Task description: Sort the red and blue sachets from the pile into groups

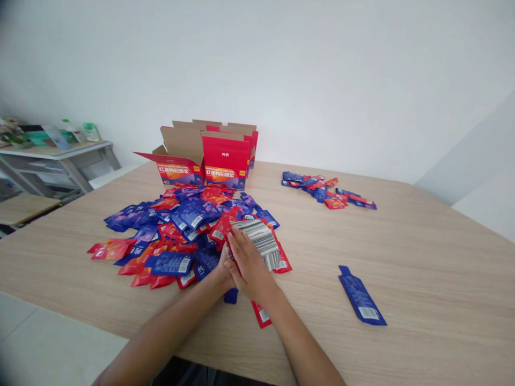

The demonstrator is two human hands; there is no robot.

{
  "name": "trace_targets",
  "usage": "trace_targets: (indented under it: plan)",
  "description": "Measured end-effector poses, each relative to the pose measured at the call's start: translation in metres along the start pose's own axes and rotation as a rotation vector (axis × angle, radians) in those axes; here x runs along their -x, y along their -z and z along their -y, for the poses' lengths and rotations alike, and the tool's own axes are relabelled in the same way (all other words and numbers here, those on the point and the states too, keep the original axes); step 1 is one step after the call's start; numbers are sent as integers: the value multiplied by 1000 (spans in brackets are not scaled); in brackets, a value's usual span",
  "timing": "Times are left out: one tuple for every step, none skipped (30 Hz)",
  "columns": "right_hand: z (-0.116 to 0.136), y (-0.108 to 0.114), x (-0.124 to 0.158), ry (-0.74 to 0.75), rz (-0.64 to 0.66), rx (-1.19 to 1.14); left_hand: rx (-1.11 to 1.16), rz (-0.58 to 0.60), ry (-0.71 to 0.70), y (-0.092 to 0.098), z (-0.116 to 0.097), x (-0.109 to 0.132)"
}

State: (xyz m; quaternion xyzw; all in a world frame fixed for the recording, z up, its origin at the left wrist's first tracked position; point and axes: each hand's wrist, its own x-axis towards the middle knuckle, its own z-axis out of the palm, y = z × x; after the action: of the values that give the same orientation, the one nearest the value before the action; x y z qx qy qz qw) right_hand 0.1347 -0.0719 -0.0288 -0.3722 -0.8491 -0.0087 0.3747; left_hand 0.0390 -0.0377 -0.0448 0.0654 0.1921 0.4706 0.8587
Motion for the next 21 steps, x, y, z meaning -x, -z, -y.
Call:
trace_targets:
  plan:
    - [1, 2, -2, 23, 32, 17, 27, -52, -10, -3, -5, 1]
    - [3, 3, -3, 47, 64, 43, 51, -93, -27, -7, -12, 2]
    - [4, 5, -4, 68, 94, 75, 67, -109, -51, -11, -20, 2]
    - [5, 7, -5, 83, 116, 109, 72, -107, -74, -16, -29, 1]
    - [6, 8, -5, 90, 133, 142, 72, -102, -82, -21, -37, 0]
    - [7, 10, -5, 95, 143, 171, 72, -93, -89, -25, -44, 0]
    - [7, 11, -5, 98, 149, 193, 72, -93, -84, -29, -50, -1]
    - [7, 13, -5, 99, 152, 209, 73, -83, -76, -33, -55, -2]
    - [7, 15, -5, 95, 156, 218, 75, -72, -65, -36, -58, -2]
    - [8, 16, -5, 91, 160, 221, 78, -61, -53, -38, -60, -2]
    - [8, 18, -5, 84, 167, 219, 81, -49, -42, -39, -60, -1]
    - [9, 19, -5, 74, 178, 213, 82, -47, -27, -40, -60, 0]
    - [11, 20, -5, 62, 191, 204, 79, -50, -11, -40, -59, 1]
    - [12, 21, -6, 52, 206, 192, 74, -56, 7, -41, -57, 2]
    - [13, 21, -6, 44, 221, 179, 66, -67, 27, -41, -55, 3]
    - [14, 21, -6, 43, 235, 167, 53, -83, 50, -40, -53, 4]
    - [15, 21, -7, 43, 244, 158, 40, -105, 71, -40, -51, 5]
    - [15, 21, -7, 45, 249, 153, 29, -131, 86, -40, -48, 6]
    - [14, 21, -6, 45, 251, 155, 23, -155, 100, -40, -46, 6]
    - [12, 21, -6, 40, 252, 162, 20, -175, 116, -40, -43, 6]
    - [11, 21, -6, 30, 251, 174, 21, -185, 131, -41, -41, 7]
